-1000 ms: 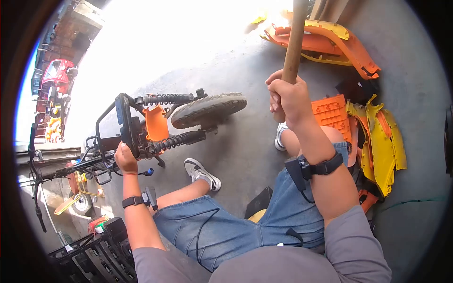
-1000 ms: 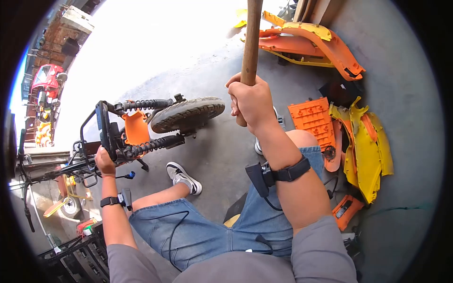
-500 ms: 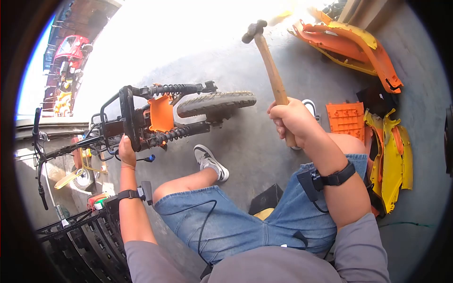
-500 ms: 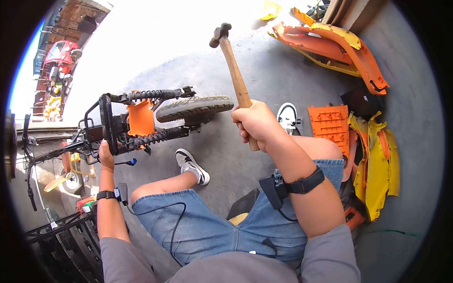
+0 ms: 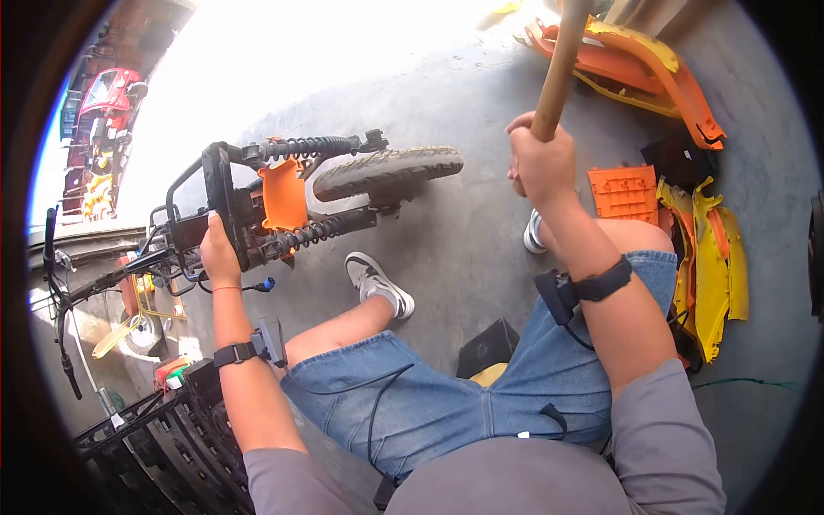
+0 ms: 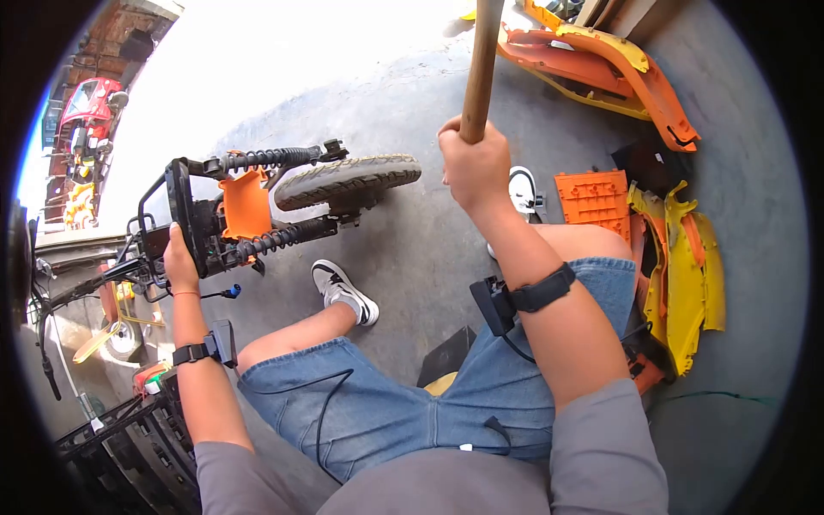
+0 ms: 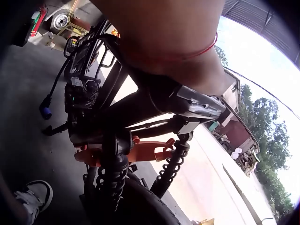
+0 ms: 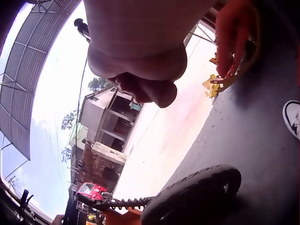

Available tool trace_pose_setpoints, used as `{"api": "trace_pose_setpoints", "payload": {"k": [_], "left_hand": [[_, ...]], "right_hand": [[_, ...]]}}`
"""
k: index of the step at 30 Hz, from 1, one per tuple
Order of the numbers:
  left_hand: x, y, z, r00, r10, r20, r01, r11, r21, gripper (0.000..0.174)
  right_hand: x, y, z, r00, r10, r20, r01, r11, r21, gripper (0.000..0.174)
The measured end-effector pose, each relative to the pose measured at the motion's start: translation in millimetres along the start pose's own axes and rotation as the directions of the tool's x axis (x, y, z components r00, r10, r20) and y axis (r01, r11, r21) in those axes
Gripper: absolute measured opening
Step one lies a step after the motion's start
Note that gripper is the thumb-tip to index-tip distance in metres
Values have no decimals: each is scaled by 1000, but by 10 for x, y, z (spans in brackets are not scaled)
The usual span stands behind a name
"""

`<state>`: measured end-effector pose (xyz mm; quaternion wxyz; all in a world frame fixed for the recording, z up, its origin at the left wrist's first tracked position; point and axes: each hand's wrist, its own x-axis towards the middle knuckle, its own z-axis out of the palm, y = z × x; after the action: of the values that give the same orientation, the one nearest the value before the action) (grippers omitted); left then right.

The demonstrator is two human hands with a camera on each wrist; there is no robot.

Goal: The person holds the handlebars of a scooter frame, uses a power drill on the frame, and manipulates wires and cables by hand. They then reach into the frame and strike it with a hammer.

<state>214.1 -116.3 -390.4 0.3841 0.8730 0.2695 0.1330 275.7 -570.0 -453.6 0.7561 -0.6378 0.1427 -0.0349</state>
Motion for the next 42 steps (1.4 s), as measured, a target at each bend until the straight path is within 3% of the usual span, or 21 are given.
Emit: {"api": "trace_pose_setpoints", "payload": {"k": [2, 3, 4, 5, 7, 9, 12, 14, 17, 18, 20, 22, 24, 26, 29, 32, 33, 35, 36, 38, 42], "left_hand": [[-23, 58, 50, 996, 24, -85, -16, 995, 96, 60], [26, -14, 26, 996, 51, -78, -40, 990, 133, 61], [-10, -32, 26, 996, 60, -61, -52, 991, 122, 61], [-33, -39, 18, 994, 82, -74, -72, 988, 134, 61], [-44, 54, 72, 981, 135, -138, -122, 988, 99, 60], [13, 36, 30, 990, 97, -104, -90, 993, 73, 59], [3, 36, 12, 998, 21, -65, -16, 997, 81, 57], [-18, 48, 45, 994, 79, -77, -80, 997, -10, 56], [22, -41, 40, 993, 78, -89, -77, 997, 23, 57], [40, -36, 19, 995, 54, -80, -50, 997, 50, 58], [59, -61, 20, 994, 60, -92, -52, 994, 94, 60], [-6, 8, 15, 988, 97, -118, -76, 982, 171, 60], [21, -22, 14, 977, 147, -155, -120, 978, 169, 59], [57, -68, 14, 992, 67, -107, -62, 997, 50, 58], [52, -58, 46, 986, 92, -137, -83, 994, 74, 58], [16, -22, 39, 987, 94, -133, -85, 994, 69, 58], [1, -8, 36, 989, 85, -120, -82, 996, 30, 58], [2, -66, 45, 981, 121, -149, -111, 991, 73, 58], [29, -66, 68, 971, 155, -182, -137, 985, 109, 57], [75, -129, 54, 958, 196, -209, -181, 980, 86, 56], [4, -20, 60, 972, 136, -189, -119, 988, 99, 55]], "right_hand": [[-142, 853, -36, 993, 116, 28, -100, 938, -332, 9], [-143, 980, -131, 894, 434, 114, -297, 762, -575, 17], [-160, 930, -198, 691, 716, 96, -394, 485, -780, 25], [-126, 881, -207, 703, 706, 80, -403, 488, -774, 25], [35, 518, -56, 909, 415, -47, -353, 701, -620, 22], [102, 183, -44, 967, 256, 13, -225, 871, -437, 17], [-18, -446, 5, 994, 104, 30, -90, 950, -299, 11], [-97, -534, 44, 989, -131, 64, 134, 991, -30, 8], [-355, 216, 225, 969, -239, -68, 218, 949, -228, 10], [-494, 630, 202, 982, -175, -69, 126, 884, -450, 15], [-573, 1522, -74, 946, 319, 66, -135, 568, -812, 24], [-447, 1342, 30, 958, 285, -20, -188, 577, -794, 26], [-277, 1056, 38, 990, 39, -137, -113, 801, -589, 16], [-243, 586, 21, 992, -31, -119, -11, 941, -338, 9], [-320, 263, 60, 981, -148, -130, 138, 987, -83, 6], [-449, 598, 125, 978, -195, -76, 177, 963, -203, 5], [-467, 933, 63, 973, -229, -4, 209, 895, -395, 10], [-406, 1468, -184, 973, 185, 138, 11, 559, -829, 25], [-328, 1431, -143, 976, 163, 141, 25, 564, -825, 25], [-247, 1430, -96, 955, 274, -114, -259, 579, -773, 25], [-205, 880, -78, 984, 17, -178, -113, 833, -541, 18]]}}
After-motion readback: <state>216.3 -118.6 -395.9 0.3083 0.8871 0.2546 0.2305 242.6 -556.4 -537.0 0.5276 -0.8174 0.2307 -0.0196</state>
